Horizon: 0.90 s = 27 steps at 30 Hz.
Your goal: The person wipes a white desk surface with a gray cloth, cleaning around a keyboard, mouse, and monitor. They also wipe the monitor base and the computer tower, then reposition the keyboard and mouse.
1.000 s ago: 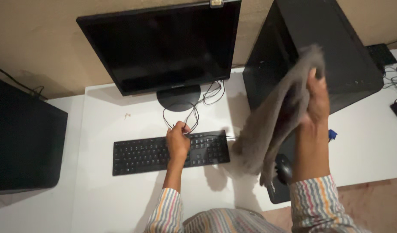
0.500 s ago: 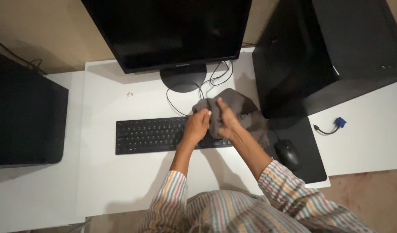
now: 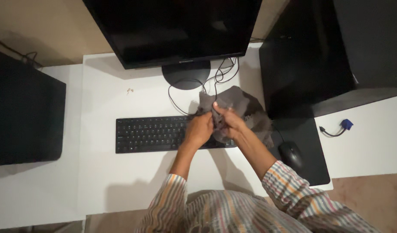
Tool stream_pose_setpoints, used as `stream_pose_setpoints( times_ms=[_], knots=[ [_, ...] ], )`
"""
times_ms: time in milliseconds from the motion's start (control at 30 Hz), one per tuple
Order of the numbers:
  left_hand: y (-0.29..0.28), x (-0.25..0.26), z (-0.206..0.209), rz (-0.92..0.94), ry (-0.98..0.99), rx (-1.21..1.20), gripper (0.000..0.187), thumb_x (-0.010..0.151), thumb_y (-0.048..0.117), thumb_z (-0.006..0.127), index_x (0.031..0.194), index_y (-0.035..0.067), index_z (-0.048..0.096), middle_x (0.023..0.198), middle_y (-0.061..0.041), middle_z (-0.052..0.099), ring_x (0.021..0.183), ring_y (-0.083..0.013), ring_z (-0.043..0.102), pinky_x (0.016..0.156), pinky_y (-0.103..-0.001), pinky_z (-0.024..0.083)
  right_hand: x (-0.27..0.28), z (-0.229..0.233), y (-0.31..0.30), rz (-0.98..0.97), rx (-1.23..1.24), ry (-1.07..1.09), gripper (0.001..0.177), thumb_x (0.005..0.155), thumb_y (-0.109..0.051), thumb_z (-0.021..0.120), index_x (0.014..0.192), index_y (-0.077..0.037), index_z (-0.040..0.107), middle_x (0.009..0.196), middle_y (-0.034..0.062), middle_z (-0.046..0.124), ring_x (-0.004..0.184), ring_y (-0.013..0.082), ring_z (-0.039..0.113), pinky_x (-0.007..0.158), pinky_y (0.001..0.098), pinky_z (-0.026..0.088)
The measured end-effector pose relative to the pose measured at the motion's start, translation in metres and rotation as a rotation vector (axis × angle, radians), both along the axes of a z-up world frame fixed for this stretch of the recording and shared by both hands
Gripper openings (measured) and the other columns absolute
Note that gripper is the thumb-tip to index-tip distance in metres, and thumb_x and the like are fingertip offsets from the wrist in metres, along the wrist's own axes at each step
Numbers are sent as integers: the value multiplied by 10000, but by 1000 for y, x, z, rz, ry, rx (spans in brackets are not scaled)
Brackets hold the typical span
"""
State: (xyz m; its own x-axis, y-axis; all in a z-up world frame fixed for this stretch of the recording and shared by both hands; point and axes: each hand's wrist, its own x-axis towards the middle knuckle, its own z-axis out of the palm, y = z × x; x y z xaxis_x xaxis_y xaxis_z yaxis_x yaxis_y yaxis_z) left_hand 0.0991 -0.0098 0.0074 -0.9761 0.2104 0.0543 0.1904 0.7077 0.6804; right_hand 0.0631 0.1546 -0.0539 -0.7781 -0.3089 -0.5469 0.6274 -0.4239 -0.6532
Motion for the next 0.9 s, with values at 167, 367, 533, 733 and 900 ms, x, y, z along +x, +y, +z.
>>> stream_pose_setpoints(
  times_ms=[167,367,533,733,900],
  knots=[
    [2,13,19,-33,-297,23,148,961,243,592,982,142,699,811,-130,751,786,-358,721,722,-477,541,-54,-2,21,-280,229,-166,345,958,-400,751,922,-89,604,806,119,673,613,251,640,495,385,514],
    [-10,5,21,36,-162,255,169,900,221,664,992,82,691,875,-134,761,819,-325,750,721,-442,574,-87,21,42,-287,276,-165,293,946,-377,743,875,-123,618,742,67,651,554,212,584,452,354,437],
    [-4,-39,1,165,83,181,224,987,206,596,1115,48,690,1002,-188,729,946,-388,691,835,-471,538,-54,3,21,-266,195,-138,255,936,-359,736,836,-150,629,689,24,633,504,180,537,417,328,373],
    [36,-72,6,170,160,169,371,894,241,667,1156,-22,650,1073,-281,667,976,-466,631,825,-517,508,-46,-9,23,-308,45,-105,215,948,-320,719,836,-155,638,697,2,639,533,156,572,448,319,408],
    [37,-44,8,160,-280,-30,306,909,379,668,922,79,728,894,-182,738,908,-415,693,785,-517,539,-54,-4,33,-357,66,-113,250,949,-323,744,855,-108,658,760,52,680,569,189,602,468,343,453]
  ],
)
